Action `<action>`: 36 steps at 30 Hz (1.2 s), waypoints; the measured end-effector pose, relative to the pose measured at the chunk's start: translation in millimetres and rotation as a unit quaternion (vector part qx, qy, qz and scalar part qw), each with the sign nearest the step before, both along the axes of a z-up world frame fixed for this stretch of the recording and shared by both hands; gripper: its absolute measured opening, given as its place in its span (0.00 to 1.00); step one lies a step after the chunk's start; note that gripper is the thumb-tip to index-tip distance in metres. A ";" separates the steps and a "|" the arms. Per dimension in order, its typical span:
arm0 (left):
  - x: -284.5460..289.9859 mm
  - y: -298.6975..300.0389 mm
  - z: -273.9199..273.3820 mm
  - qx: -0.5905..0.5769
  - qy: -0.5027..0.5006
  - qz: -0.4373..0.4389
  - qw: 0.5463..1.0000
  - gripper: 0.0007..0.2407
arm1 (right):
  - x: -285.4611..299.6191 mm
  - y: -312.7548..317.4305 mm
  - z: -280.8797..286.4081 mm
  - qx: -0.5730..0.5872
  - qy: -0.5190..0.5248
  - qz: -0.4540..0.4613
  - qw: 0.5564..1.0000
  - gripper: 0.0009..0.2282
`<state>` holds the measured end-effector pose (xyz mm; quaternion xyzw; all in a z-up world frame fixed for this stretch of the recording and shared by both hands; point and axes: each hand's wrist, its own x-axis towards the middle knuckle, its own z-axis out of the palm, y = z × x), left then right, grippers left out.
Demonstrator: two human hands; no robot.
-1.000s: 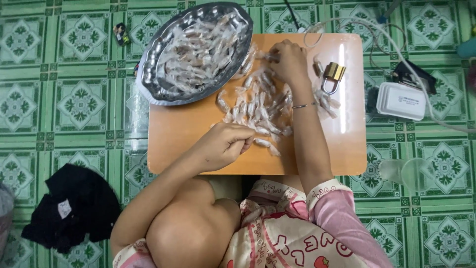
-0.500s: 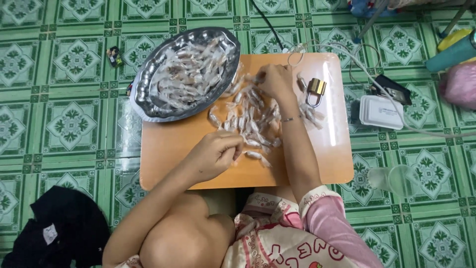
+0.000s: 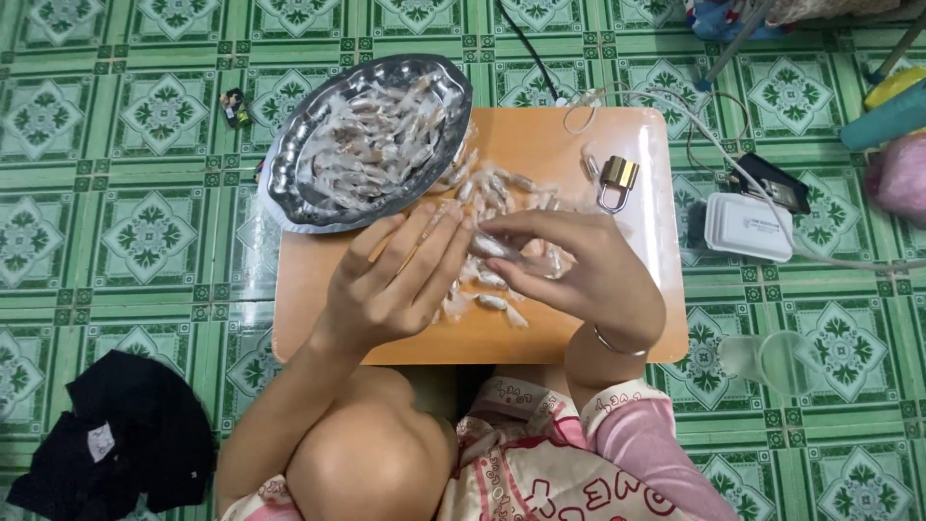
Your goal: Wrapping small food items individually in clear plastic wrap
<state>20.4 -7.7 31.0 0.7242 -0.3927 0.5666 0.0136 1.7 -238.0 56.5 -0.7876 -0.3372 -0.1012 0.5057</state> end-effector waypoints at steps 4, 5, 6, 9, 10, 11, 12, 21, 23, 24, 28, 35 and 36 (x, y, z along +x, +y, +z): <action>-0.6 -3.5 1.0 -0.001 -0.004 -0.002 1.000 0.07 | 0.6 -5.8 -4.7 0.003 -0.008 -0.001 1.000 0.12; -0.4 -4.1 -0.5 -0.004 0.010 -0.002 1.000 0.07 | 1.4 -5.4 -5.2 -0.004 -0.020 -0.006 1.000 0.12; 0.0 -4.6 -2.1 -0.008 0.025 -0.002 1.000 0.07 | 2.4 -4.9 -5.9 -0.010 -0.033 -0.011 0.999 0.13; 5.6 -6.0 -7.4 -0.004 0.054 -0.003 0.999 0.07 | 5.7 -1.8 -9.0 -0.054 -0.091 -0.052 0.993 0.12; 4.5 -6.7 -5.8 -0.003 0.055 -0.004 0.998 0.07 | 5.6 -1.8 -8.6 -0.053 -0.091 -0.052 0.993 0.12; 3.3 -7.5 -4.3 -0.009 0.113 -0.019 0.993 0.04 | 5.5 -1.9 -8.0 -0.078 -0.100 -0.056 0.990 0.10; 2.1 -8.0 -2.7 -0.014 0.172 -0.035 0.984 0.02 | 5.5 -1.8 -7.5 -0.102 -0.110 -0.060 0.987 0.08; -29.6 1.4 15.4 -0.156 0.696 -0.202 0.671 0.04 | -13.8 -14.9 8.7 -0.144 -0.049 0.035 0.988 0.11; -29.4 4.4 18.1 -0.171 0.734 -0.215 0.621 0.05 | -17.3 -16.9 10.2 -0.144 -0.057 0.046 0.987 0.11; -29.1 6.0 19.7 -0.184 0.769 -0.226 0.569 0.05 | -18.6 -17.7 11.4 -0.144 -0.065 0.056 0.986 0.12; -21.6 13.9 -4.7 -0.236 0.850 -0.279 0.378 0.04 | -24.8 -9.9 22.5 -0.140 -0.115 0.050 0.982 0.11; -22.9 14.1 -10.9 -0.310 0.777 -0.361 0.413 0.02 | -20.7 -0.1 10.8 -0.100 -0.079 -0.069 0.989 0.22; -25.2 14.9 -10.8 -0.326 0.744 -0.362 0.457 0.02 | -18.8 -1.4 5.6 -0.100 -0.042 -0.093 0.990 0.34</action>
